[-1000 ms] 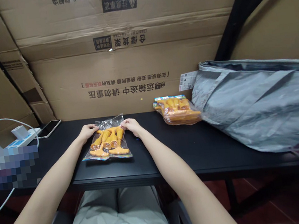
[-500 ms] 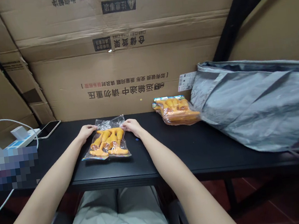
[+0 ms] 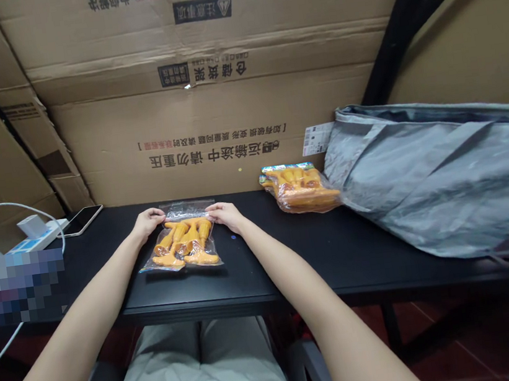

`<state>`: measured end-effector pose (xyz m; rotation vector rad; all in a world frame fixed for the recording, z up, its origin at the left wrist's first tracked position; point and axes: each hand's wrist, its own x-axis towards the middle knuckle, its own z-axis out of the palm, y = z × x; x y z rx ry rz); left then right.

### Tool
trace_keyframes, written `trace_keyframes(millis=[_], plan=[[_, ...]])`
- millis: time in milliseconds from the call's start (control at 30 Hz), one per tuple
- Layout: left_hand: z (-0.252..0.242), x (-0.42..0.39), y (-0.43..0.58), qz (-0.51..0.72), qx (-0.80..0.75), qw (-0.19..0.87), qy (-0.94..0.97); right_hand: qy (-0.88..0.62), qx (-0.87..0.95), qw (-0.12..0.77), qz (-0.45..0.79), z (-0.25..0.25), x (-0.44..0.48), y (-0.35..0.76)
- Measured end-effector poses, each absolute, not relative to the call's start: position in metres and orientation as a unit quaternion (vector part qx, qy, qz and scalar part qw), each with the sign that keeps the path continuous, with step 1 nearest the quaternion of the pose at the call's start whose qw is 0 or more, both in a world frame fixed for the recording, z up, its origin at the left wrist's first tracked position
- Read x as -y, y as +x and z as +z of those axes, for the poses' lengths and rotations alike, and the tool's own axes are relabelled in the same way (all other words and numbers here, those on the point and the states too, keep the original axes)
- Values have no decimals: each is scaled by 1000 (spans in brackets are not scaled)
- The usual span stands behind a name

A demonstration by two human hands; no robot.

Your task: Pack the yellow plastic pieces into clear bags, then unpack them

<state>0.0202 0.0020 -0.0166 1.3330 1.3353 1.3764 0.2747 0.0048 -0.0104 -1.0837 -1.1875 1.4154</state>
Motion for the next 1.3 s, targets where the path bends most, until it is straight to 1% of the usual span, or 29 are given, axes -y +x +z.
trace_keyframes(millis=[200,333,500,700,767,900,1000,1133,1300], plan=[[-14,-2,16,525,-505,414,545,-421,490,486,589,-13,-4,277],[-12,-2,14,501,-516,392,574,-414,506,482,583,-14,-6,278],[-12,-3,14,456,-541,323,628,-397,589,457,535,-17,-11,281],[-13,-1,15,384,-559,171,715,-404,717,412,390,-16,-14,281],[-13,0,16,362,-555,123,739,-407,727,399,383,-13,-12,282],[-11,2,19,342,-531,47,774,-393,722,379,425,-7,-4,285],[-9,6,24,344,-513,8,786,-404,727,363,420,-4,0,285],[-5,13,32,359,-491,-25,794,-448,752,348,337,-3,2,283],[-1,21,43,363,-475,-45,801,-452,747,396,287,-2,3,281]])
